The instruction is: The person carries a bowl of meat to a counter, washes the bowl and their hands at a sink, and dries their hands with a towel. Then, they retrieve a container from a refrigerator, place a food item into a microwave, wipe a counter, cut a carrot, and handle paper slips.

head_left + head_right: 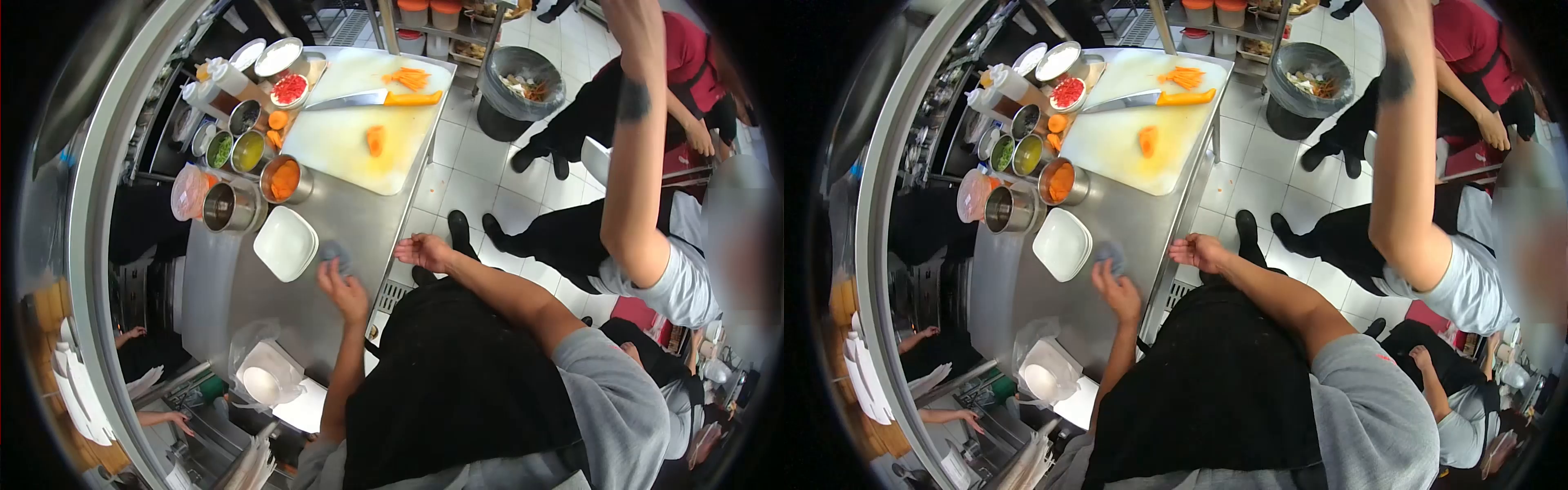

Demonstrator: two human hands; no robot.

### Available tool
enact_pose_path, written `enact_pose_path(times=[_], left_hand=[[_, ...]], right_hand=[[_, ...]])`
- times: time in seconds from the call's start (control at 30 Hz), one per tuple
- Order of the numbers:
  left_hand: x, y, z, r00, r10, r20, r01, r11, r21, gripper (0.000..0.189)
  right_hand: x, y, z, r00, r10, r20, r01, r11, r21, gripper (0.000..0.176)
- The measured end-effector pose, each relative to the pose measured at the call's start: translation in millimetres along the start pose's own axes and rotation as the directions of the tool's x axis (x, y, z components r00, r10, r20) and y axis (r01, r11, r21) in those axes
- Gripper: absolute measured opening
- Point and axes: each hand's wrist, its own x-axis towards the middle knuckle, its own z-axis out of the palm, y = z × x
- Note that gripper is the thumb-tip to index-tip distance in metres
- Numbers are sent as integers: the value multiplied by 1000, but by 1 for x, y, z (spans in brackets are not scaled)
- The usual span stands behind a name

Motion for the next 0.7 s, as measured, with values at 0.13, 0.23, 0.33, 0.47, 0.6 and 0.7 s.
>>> enact_pose_path(times=[0.13, 0.23, 0.33, 0.47, 0.6, 0.7], left_hand=[[-24, 67, 42, 911, 209, 356, -65, 924, -377, 41], [-14, 72, 21, 947, 146, 286, -7, 900, -436, 38], [-9, 30, -43, 992, -72, 100, 94, 965, -245, 35], [-33, -23, -79, 952, -146, -269, 142, 989, -32, 36], [-56, 1, -47, 973, -19, 228, 60, 983, -174, 38], [-73, 50, -4, 702, 203, 682, 290, 794, -534, 37]], right_hand=[[10, 12, -25, 954, 72, 290, -84, 996, 28, 25], [-23, 6, 1, 1000, 1, 29, 2, 997, -79, 22], [-41, -8, -25, 990, 128, -65, -141, 958, -249, 27], [-57, -10, -69, 988, 110, -112, -134, 960, -247, 25], [-62, 8, -71, 979, 31, -202, -78, 970, -230, 25], [-46, 19, -78, 992, 125, 19, -113, 940, -322, 29]])
